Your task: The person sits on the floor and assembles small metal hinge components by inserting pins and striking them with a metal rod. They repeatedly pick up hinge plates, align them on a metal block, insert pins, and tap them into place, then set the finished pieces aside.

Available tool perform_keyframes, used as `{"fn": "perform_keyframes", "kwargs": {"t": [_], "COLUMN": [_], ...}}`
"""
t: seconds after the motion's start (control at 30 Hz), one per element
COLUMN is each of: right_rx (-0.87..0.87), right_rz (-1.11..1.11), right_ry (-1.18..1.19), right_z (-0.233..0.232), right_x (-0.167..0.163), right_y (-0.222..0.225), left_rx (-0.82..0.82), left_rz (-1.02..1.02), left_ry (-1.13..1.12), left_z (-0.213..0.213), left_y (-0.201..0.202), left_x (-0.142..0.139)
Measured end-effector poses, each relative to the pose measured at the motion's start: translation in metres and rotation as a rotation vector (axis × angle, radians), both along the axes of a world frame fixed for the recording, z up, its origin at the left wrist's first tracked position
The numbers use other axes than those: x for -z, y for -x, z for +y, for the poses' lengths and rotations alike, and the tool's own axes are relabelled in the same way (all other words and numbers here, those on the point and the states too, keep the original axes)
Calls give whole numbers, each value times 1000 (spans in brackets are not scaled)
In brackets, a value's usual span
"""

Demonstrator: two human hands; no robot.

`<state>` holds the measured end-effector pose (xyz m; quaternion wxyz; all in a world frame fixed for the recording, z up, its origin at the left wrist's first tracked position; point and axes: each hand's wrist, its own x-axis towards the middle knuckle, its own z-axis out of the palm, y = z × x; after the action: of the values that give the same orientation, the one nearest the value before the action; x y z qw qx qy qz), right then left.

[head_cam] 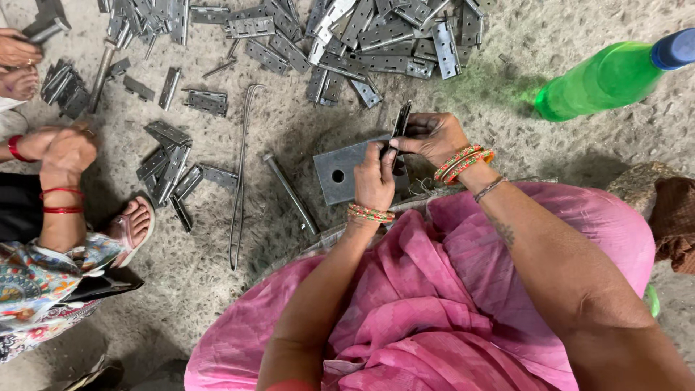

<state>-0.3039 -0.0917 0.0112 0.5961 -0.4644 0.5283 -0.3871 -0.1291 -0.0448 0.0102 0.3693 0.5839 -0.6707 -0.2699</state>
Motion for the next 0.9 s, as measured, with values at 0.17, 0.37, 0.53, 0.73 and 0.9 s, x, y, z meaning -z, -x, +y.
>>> {"fn": "perform_keyframes", "kwargs": {"t": [0.17, 0.37, 0.53, 0.73, 0.9], "right_rx": [-9, -12, 46, -78, -182], "right_rz": [-77, 321, 649, 1000, 1187], "right_ry": [-59, -30, -80, 210, 308], "right_z": [0, 2, -11, -46, -50], "right_x": [13, 33, 37, 25, 21], "right_y": [-1, 5, -10, -61, -104], "left_rx": [-12, 86, -15, -348, -499], "left_rz": [6, 20, -379, -575, -473], "left_ry": [-10, -68, -188, -747, -821], "left_z": [5, -2, -7, 33, 36], "left_y": [5, -4, -88, -192, -187], "left_x": [5, 27, 35, 35, 29]}}
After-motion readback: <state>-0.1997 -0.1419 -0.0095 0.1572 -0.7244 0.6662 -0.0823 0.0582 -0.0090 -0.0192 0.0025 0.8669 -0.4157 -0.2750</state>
